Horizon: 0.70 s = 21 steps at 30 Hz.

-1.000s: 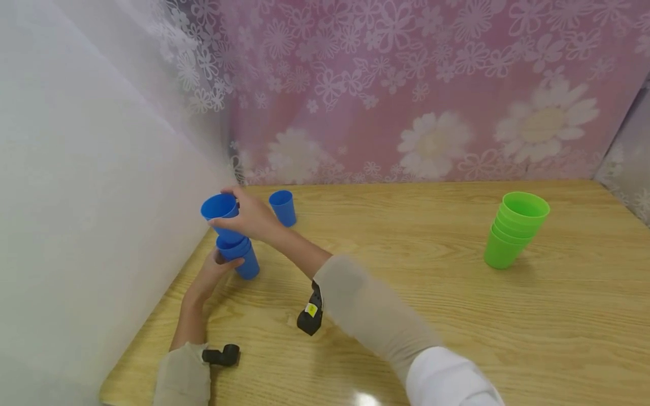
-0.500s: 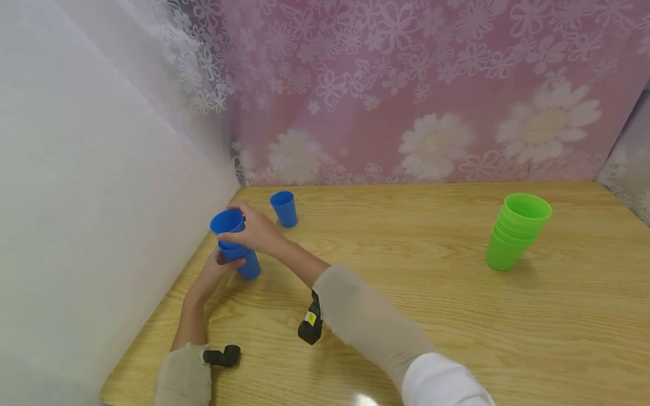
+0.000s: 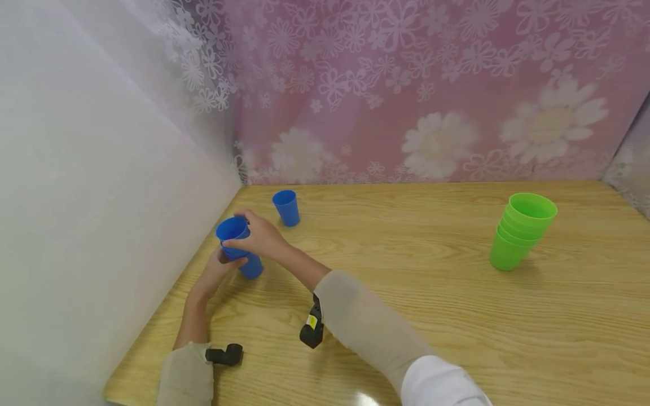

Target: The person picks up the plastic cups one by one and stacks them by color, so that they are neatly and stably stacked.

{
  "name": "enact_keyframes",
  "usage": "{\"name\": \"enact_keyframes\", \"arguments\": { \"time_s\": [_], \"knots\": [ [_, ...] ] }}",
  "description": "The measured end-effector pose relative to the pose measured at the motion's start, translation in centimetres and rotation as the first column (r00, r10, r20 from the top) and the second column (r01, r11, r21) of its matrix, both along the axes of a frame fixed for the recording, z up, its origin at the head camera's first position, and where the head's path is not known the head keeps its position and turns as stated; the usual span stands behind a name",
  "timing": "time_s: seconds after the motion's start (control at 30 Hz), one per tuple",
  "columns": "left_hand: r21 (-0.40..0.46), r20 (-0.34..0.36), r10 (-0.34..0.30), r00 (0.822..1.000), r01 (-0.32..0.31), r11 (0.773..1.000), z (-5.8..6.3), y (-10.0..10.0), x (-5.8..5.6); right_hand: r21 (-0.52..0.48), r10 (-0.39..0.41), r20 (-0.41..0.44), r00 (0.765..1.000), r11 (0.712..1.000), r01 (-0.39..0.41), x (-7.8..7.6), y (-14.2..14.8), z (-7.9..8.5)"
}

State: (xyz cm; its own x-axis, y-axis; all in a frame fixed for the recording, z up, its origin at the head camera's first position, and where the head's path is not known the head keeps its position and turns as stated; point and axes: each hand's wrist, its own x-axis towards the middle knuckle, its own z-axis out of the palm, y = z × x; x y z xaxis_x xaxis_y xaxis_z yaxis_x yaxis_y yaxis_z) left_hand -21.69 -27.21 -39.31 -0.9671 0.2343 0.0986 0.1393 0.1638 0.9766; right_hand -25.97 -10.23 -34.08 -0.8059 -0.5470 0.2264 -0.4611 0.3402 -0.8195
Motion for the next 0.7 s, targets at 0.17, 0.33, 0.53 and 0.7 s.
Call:
{"name": "enact_keyframes", "arguments": {
  "time_s": [0.17,0.33,0.53,0.7],
  "knots": [
    [0.027,-0.007,-0.013,1.000,0.013,1.000,-0.04,0.04,-0.02,0.011,0.011,0.009,1.000,1.000,-0.011,-0.08,-0.04,-0.44],
    [0.033,-0.011,-0.020,1.000,0.020,0.999,-0.09,0.07,-0.04,0.031,0.008,0.002,1.000,0.999,-0.008,-0.18,-0.06,-0.75],
    [0.040,-0.012,-0.020,1.000,0.020,0.999,-0.19,0.03,-0.12,0.029,0.012,0.019,1.000,1.000,-0.012,-0.24,-0.09,-0.82],
    [0.041,-0.012,-0.019,1.000,0.020,0.999,-0.28,-0.03,-0.16,0.022,0.034,0.038,0.999,0.999,-0.035,-0.35,0.05,-0.69]
  ]
}}
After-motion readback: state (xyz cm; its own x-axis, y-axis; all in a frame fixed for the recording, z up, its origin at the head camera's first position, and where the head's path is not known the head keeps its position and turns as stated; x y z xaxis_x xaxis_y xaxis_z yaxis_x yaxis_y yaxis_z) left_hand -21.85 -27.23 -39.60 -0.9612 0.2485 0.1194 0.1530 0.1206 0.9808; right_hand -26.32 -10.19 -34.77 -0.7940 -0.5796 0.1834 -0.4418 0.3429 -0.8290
